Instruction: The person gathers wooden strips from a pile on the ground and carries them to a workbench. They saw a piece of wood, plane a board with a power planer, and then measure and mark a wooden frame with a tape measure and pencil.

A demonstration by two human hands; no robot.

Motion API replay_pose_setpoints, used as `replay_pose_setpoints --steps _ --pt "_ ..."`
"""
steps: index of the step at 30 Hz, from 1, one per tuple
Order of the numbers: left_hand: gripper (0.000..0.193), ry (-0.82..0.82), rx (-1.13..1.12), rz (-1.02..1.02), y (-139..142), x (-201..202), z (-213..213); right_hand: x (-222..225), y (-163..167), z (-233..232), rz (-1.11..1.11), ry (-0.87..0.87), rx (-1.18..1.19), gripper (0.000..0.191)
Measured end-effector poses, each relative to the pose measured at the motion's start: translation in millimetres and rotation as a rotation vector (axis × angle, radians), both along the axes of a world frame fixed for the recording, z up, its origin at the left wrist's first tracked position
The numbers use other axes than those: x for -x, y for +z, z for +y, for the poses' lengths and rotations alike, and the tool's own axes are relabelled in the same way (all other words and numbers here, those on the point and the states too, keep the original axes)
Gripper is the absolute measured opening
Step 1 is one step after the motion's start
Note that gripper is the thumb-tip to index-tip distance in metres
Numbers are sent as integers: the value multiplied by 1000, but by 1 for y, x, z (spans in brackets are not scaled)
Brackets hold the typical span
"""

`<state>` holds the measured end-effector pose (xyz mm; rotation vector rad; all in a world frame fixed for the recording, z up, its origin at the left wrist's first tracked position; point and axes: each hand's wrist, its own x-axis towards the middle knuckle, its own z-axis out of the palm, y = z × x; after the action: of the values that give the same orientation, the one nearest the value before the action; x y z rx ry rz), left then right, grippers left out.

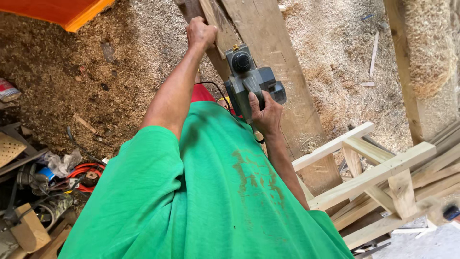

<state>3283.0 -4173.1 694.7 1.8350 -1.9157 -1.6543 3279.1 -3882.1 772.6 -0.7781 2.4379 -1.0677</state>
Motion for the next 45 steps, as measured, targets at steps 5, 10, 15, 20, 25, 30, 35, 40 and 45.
replay_pose_setpoints --steps 5,10,15,20,25,30,35,40,45 --pt "40 82 -20 95 -3 -15 -12 -7 -13 -9 15 97 53 38" --pt "41 227 142 146 -10 -23 -35 -10 -31 -31 85 132 -11 38" --pt "37 264 158 134 -11 -35 -61 -5 -33 -69 81 94 -41 37" --pt "37 224 317 53 -15 -39 -77 11 -29 -116 8 96 7 39" --pt "34 210 229 21 -20 -42 -91 24 -32 -162 59 122 10 40" --pt "30 215 259 36 -19 -48 -106 46 -51 -218 106 145 79 43" --pt "28 238 228 27 -15 -55 -108 90 -75 -301 195 165 78 53" --pt "34 212 322 59 -11 -64 -103 109 -77 -320 230 230 163 53" --pt "36 213 446 49 -16 -62 -94 56 -44 -191 159 197 11 43"
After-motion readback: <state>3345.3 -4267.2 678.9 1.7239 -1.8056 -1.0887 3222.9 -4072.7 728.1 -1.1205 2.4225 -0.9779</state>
